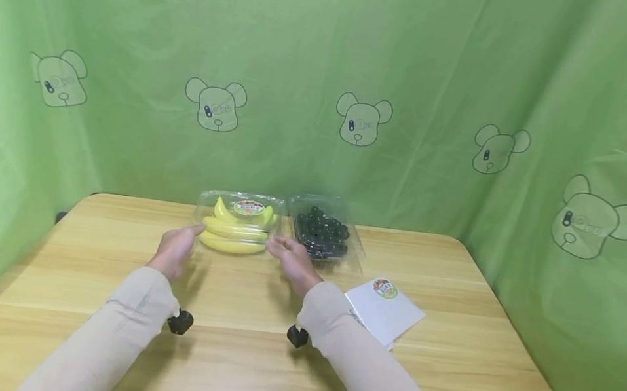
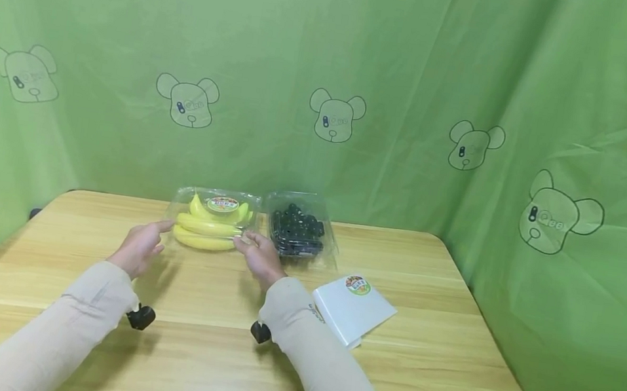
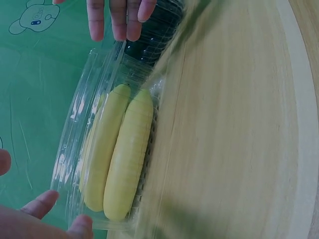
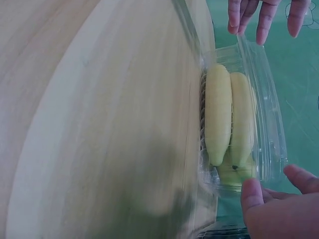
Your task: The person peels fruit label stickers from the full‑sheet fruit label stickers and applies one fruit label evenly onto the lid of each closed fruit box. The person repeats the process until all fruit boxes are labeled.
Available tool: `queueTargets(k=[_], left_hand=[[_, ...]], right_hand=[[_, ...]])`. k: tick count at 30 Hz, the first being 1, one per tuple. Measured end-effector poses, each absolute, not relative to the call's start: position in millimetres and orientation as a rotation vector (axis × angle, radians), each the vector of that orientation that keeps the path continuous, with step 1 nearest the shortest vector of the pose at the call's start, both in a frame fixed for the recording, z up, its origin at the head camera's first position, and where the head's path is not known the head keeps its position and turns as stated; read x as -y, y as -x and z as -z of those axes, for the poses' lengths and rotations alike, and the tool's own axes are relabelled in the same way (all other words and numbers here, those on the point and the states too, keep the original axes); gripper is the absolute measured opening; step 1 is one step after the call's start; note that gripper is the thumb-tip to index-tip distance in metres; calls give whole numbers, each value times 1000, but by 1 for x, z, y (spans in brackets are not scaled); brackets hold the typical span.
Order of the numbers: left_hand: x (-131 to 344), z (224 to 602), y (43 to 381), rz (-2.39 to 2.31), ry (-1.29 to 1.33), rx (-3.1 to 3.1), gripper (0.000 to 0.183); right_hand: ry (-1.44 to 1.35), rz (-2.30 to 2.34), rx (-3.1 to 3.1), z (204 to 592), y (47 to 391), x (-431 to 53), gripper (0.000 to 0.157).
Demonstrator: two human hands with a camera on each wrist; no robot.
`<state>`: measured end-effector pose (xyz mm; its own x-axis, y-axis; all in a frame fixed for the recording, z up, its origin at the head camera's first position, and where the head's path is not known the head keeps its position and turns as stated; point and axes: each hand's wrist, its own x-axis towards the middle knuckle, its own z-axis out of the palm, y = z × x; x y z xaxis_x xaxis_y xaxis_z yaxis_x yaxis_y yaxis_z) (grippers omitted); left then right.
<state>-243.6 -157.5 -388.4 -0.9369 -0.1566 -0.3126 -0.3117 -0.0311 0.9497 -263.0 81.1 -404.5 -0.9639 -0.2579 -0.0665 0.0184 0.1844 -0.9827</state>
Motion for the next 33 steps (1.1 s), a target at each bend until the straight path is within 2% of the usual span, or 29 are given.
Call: queueTargets(k=[6,11,14,33], left_hand=[[158,389,246,-2099,511,-2124,70],[157,390,247,-2104,497,-2091,80],[156,391,246,-2088,497,-2097,79],[149,389,243,-2112,466,-2183,62]], right_hand=[[218,1869,-2209,406,265,-83,67],[193,1882,-2188,406,266,-84,75],[191,1904,-2158,404,265,-83,77],[209,1897,-2296,404,261,-86,72]])
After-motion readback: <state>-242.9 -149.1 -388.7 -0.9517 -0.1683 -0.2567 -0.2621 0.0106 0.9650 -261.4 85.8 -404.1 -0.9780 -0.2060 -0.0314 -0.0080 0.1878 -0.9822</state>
